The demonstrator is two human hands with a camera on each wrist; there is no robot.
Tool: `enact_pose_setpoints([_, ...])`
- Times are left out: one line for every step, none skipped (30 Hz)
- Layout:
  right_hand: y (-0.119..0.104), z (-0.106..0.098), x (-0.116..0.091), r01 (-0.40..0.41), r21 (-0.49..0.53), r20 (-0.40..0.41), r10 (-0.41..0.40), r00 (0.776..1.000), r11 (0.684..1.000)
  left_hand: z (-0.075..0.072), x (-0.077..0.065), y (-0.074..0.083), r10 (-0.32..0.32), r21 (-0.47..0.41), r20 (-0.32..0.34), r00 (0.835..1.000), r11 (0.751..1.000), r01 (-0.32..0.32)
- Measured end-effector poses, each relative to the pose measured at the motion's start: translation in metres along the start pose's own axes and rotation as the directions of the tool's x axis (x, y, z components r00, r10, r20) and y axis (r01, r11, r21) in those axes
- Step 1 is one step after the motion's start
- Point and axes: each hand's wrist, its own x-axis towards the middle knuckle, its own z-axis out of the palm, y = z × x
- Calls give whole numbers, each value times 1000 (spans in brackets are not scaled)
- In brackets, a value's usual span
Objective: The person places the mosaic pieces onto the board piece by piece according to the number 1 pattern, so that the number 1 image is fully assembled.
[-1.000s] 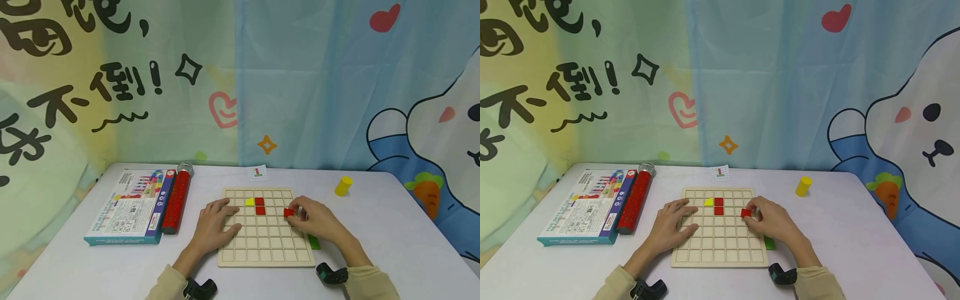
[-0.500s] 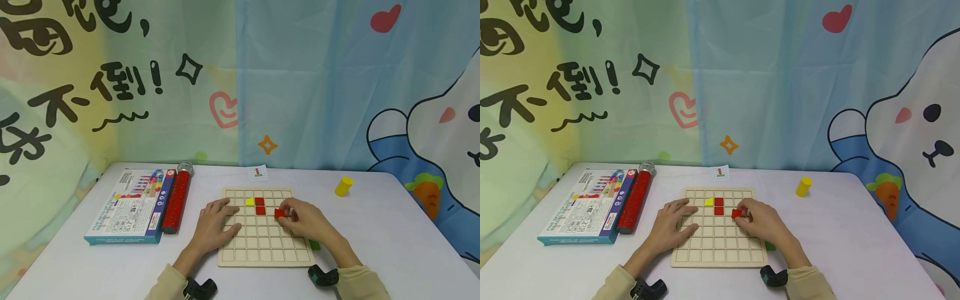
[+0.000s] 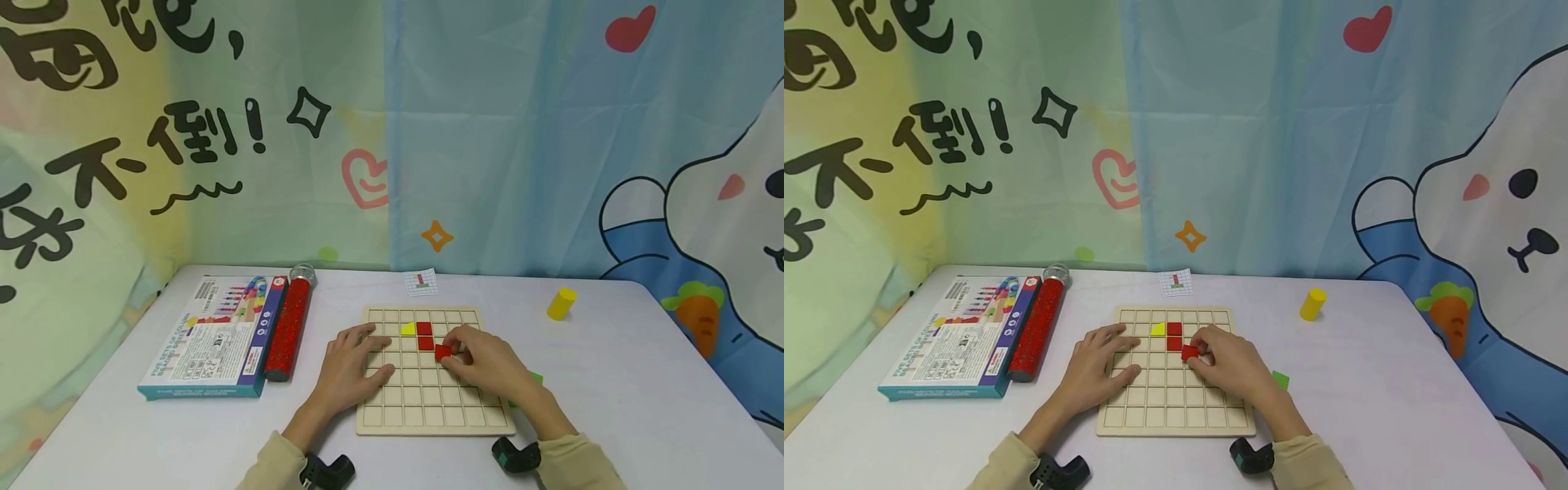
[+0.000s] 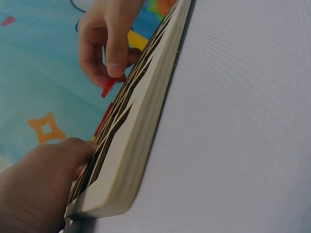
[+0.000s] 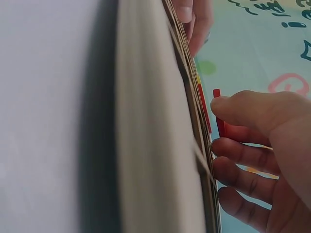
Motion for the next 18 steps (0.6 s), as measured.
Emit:
enact_pose_setpoints([-1,1,0,4,-4,0,-4,1000,1000,0,0,0,0,1,0,1000,1000,0])
enact_pose_setpoints([-1,1,0,7,-9,0,-7,1000,1000,0,0,0,0,0,-1,1000,1000,0])
enact_pose_setpoints([-2,1,0,11,-11,1,-11,1000,1000,1,0,0,0,0,-2,1000,1000,0])
enact_pose_setpoints([-3,2,0,16,-14,2,-16,1000,1000,1,0,0,1,-1,-3,1000,1000,-1])
enact_pose_setpoints([-3,2,0,22,-16,1,-22,1000,1000,0,0,0,1,-4,-4,1000,1000,-2])
enact_pose_setpoints([-4,2,0,26,-18,2,-26,1000,1000,0,0,0,2,-4,-4,1000,1000,-2])
enact_pose_setpoints([-4,3,0,30,-25,1,-30,1000,999,0,0,0,2,-6,-3,1000,1000,-2])
enact_pose_setpoints([-5,3,1,33,-29,2,-33,999,999,0,0,0,3,-6,-4,1000,1000,-3])
enact_pose_setpoints([-5,4,1,35,-35,2,-35,999,999,0,0,0,3,-4,-4,1000,1000,-3])
enact_pose_setpoints([-6,4,1,37,-41,2,-37,999,998,0,0,0,3,-2,-4,1000,1000,-3])
enact_pose_setpoints([-6,5,1,37,-46,2,-37,999,998,0,0,0,2,1,-3,1000,1000,-2])
enact_pose_setpoints([-6,5,2,36,-50,3,-36,999,998,0,0,0,0,3,-1,1000,1000,0])
enact_pose_setpoints([-6,6,2,36,-54,4,-36,999,998,0,0,0,0,5,-2,1000,1000,0])
enact_pose_setpoints([-7,6,2,35,-53,7,-35,999,998,0,0,0,-1,5,-1,1000,1000,1])
enact_pose_setpoints([-7,7,2,34,-51,9,-34,999,998,0,0,0,-2,5,-1,1000,1000,2])
enact_pose_setpoints([-7,7,2,34,-53,11,-33,999,998,0,0,0,-3,3,1,1000,1000,3])
enact_pose_setpoints([-8,7,2,33,-55,14,-32,999,998,0,0,0,-4,1,2,1000,1000,4])
enact_pose_setpoints([-8,8,2,32,-58,15,-31,999,998,0,0,1,-5,0,4,1000,1000,5])
